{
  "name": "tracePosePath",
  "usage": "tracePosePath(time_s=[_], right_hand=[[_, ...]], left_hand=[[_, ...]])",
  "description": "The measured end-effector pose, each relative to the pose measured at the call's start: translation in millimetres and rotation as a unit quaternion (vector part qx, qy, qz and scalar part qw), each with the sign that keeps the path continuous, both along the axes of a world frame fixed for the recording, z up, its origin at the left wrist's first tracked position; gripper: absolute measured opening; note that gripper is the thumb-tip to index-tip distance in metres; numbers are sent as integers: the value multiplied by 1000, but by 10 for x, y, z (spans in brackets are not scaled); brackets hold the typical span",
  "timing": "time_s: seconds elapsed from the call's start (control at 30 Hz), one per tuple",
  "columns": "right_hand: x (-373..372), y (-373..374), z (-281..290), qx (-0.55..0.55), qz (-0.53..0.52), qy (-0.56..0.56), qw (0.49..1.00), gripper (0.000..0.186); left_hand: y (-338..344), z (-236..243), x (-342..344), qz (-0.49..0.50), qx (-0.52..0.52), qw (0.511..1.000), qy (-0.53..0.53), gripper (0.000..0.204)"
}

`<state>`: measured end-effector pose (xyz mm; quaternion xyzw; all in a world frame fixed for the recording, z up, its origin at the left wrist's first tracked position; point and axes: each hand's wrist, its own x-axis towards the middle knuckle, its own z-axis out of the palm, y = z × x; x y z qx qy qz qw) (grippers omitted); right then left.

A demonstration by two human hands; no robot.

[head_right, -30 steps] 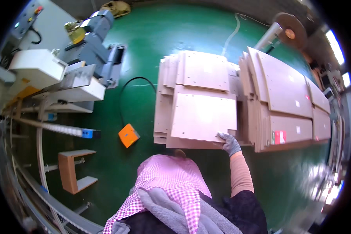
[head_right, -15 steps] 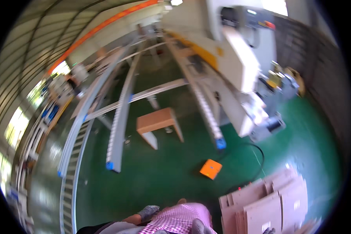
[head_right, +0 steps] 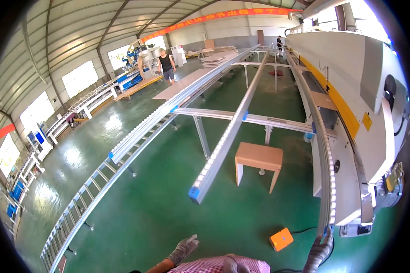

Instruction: The person feeds wooden boards into an edge banding machine, retrieves the processed boards, and stacks them onto a pile.

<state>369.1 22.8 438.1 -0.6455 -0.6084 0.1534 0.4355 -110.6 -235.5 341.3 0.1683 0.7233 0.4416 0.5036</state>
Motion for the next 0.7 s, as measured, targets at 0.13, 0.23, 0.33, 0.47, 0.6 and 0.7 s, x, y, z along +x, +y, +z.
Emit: tracePosePath(time_s=[0.13, 0.23, 0.33, 0.47, 0.6, 0.7], right_hand=[[-636, 753, 184, 64, -19, -127, 990, 55], [-915, 1105, 535, 103, -26, -190, 976, 57], [-778, 1394, 507, 89, -34, -186, 978, 54], [-561, 1526, 447, 61, 13, -111, 992, 56], [-231, 1713, 240, -25, -19, -71, 997, 49], [90, 1999, -84, -31, 28, -82, 996, 48]], left_hand=[[311, 560, -750, -37, 183, 917, 353, 87], [653, 2433, -947, 85, 376, 849, 360, 108], [1002, 3113, -1432, 154, 490, 762, 394, 111], [1235, 4026, -1403, 229, 648, 458, 563, 90], [1829, 3713, -2189, 230, 487, 689, 484, 72], [2516, 3667, -2349, 84, 378, 917, 96, 74]])
